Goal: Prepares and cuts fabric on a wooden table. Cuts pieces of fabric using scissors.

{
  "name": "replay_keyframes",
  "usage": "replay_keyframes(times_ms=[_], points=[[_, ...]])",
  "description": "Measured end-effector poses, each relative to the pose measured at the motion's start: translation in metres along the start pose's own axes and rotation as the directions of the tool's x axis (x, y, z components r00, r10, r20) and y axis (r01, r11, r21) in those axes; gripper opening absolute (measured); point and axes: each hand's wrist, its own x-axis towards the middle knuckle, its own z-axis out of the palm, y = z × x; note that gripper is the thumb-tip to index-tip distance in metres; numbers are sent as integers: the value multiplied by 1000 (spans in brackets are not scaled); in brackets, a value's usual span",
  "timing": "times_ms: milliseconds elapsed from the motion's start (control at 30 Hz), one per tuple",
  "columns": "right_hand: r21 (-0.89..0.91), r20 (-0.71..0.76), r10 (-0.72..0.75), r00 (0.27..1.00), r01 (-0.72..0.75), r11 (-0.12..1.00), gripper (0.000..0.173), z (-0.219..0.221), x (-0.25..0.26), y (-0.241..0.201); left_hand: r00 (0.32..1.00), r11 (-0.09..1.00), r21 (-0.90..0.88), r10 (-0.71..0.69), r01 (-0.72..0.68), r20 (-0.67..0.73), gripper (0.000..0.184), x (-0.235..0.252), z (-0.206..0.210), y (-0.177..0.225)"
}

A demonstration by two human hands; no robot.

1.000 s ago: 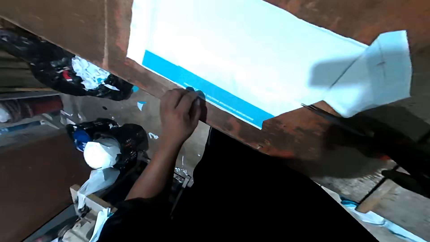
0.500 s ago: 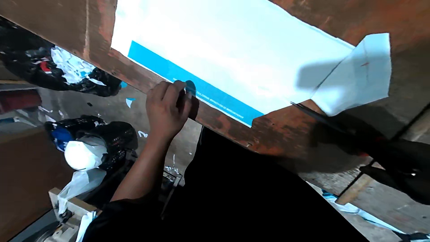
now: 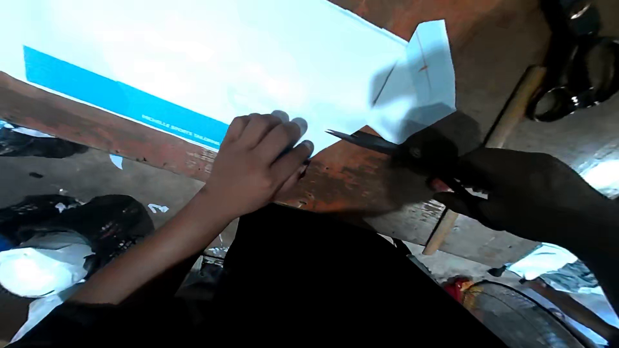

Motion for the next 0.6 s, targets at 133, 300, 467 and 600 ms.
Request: replay_keyframes(times_ms=[133, 300, 467, 600], points=[[1, -42, -15, 999, 15, 1000, 30, 5, -1, -4, 999, 1000, 7, 3, -2, -39, 30, -4, 5, -3], [-27, -34, 5, 999, -6, 1000, 31, 6, -8, -12, 998, 1000, -5, 12, -13, -66, 29, -7, 8, -6], [12, -76, 61, 995, -60, 998, 32, 18, -10, -27, 998, 1000, -11, 15, -16, -61, 29, -7, 8, -8], [20, -94, 120, 988, -118, 993, 37, 25, -16, -42, 998, 1000, -12, 9, -10, -62, 29, -8, 9, -8]])
